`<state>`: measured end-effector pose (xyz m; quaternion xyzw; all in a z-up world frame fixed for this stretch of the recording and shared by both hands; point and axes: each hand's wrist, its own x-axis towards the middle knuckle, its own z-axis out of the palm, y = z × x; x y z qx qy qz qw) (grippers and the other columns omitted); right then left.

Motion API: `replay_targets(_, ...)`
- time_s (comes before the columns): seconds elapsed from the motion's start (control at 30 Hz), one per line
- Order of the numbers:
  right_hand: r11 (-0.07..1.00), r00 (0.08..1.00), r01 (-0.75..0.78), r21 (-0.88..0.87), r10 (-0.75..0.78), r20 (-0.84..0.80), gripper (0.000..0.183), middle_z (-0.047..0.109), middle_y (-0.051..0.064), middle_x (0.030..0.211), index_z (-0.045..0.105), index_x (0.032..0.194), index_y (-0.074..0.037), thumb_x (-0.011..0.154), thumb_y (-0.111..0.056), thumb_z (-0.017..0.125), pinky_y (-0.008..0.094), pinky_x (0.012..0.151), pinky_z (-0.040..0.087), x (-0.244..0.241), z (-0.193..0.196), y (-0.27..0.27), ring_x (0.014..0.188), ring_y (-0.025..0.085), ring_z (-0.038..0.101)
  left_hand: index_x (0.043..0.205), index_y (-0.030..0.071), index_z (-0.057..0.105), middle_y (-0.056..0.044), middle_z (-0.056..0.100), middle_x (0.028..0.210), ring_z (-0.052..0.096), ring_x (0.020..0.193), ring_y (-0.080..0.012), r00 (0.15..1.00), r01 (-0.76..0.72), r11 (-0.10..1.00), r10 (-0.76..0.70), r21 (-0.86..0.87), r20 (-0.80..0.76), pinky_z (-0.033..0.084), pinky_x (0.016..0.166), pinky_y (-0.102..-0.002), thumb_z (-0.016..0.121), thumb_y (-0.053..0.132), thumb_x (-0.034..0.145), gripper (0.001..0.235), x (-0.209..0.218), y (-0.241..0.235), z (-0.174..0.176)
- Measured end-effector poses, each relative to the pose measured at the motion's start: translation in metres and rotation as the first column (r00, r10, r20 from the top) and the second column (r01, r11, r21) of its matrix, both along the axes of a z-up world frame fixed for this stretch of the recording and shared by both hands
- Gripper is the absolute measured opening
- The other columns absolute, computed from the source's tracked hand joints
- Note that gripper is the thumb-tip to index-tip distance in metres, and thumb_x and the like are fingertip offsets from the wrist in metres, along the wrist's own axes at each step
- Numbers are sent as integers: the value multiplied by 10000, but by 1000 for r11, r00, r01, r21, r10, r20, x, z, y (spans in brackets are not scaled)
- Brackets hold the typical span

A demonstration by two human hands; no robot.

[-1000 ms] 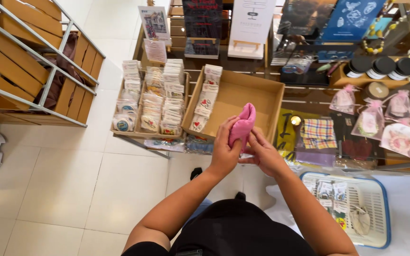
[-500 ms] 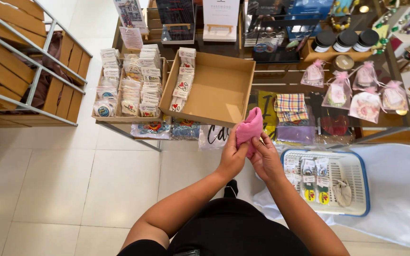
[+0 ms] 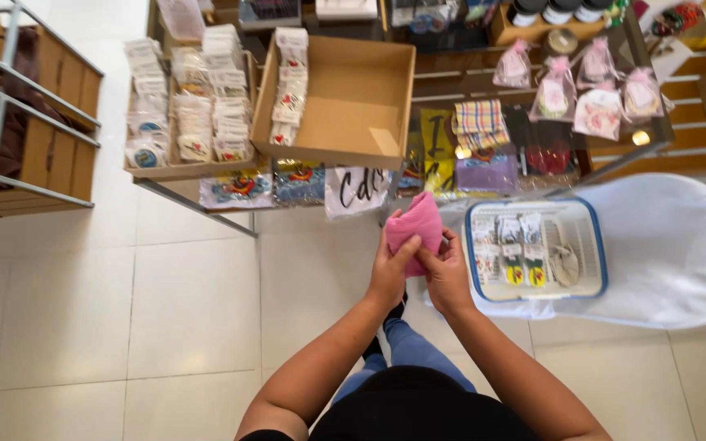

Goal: Organizing and cleaning a display box of small souvenir items in a shop.

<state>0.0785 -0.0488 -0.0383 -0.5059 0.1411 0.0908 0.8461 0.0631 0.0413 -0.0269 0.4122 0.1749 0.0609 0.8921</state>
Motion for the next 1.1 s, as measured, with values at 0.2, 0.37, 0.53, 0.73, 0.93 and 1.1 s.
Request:
replay_targets(0.2,998,996,53,-28,-55,-64,522,613,37,1074,523,1311,-104,876,-23,800,334,845,626,-30,-23,-52,953,162,699,1366,154,623,-93,704,1158,691,1048,-220,969,123,990,-136,-74,-206,581,911,-400,831,188,871,538,-13,-50,-87)
replay_targets(0.37,997,993,51,-63,-57,-108,562,595,60,1109,504,1354,-111,881,-67,805,356,861,597,-35,-53,-110,990,170,666,1240,44,696,-154,733,994,738,890,-257,925,208,964,-248,-163,-289,619,770,-418,857,209,858,446,-11,-94,-95)
replay_targets(0.53,956,985,-79,-281,31,-172,583,602,47,1138,553,1330,-135,846,-185,875,330,848,585,-19,-113,-195,974,144,616,1263,18,660,-189,727,999,744,887,-290,903,178,947,-265,-268,-338,621,766,-452,839,208,892,454,-6,-160,-157)
replay_targets(0.73,877,946,-266,-401,158,-282,460,642,70,1034,621,1308,-80,953,-323,784,233,659,587,23,-191,-287,831,134,650,1342,-16,559,-197,688,1048,728,955,-332,897,58,960,-171,-276,-408,597,794,-505,843,202,893,574,12,-218,-221)
replay_targets(0.93,862,932,-252,-440,93,-350,295,678,108,1004,644,1269,-31,1016,-175,689,303,678,623,82,-304,-339,796,187,706,1337,7,597,-188,654,1187,624,1131,-290,881,110,975,-5,195,-472,519,948,-477,786,187,889,518,33,-245,-253)
replay_targets(1.1,800,894,-357,-482,142,-426,378,702,186,1079,631,1287,36,957,-135,702,358,705,647,113,-396,-336,829,237,727,1305,71,628,-211,676,1220,610,1240,-350,853,243,864,26,441,-521,477,1037,-500,750,247,847,505,48,-249,-290)
